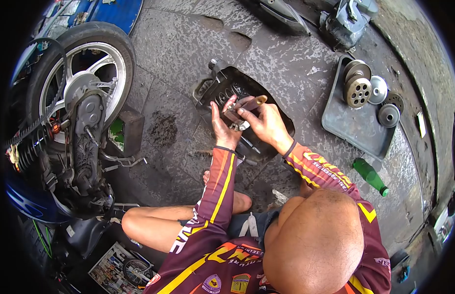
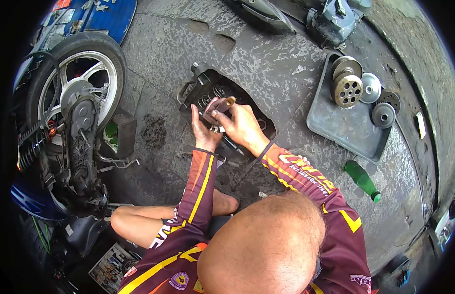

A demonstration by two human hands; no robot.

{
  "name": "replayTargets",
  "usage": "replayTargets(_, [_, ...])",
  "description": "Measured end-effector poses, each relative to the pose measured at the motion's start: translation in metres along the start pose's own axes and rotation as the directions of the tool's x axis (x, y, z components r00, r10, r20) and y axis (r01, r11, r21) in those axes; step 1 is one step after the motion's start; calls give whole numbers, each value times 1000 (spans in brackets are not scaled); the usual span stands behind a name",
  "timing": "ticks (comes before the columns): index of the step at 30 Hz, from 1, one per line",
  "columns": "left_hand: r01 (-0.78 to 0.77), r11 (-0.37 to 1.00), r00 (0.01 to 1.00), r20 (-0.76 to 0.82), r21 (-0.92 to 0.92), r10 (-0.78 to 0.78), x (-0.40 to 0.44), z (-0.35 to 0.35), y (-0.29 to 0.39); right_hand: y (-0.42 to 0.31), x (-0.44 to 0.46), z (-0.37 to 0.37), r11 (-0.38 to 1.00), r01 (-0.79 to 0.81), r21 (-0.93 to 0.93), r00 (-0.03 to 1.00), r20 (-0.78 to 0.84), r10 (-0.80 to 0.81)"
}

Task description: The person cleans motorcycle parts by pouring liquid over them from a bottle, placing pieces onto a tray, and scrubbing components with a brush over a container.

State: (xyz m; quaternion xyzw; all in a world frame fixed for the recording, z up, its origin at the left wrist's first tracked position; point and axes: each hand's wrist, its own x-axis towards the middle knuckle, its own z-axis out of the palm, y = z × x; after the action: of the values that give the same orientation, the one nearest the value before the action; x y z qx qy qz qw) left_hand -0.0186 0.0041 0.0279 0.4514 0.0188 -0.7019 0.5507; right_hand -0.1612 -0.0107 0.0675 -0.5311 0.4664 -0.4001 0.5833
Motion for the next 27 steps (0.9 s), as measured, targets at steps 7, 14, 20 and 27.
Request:
replayTargets(7, [-59, 997, 994, -95, -45, 54, 15, -39, 2, -2, -3, -1, 940, 112, -322, 984, 165, -61])
replayTargets(14, [-74, 997, 996, -39, 29, 75, 14, -27, 8, 19, 9, -7, 979, 75, -190, 994, -66, -88])
replayTargets(20, [-88, 994, 988, -119, 63, 95, 21, -44, -4, 14, 0, 4, 986, 143, -85, 982, 137, -131])
replayTargets(27, [-115, 993, 988, -106, 2, 115, 15, -41, 3, 12, -10, 8, 974, 133, -184, 962, 262, -82])
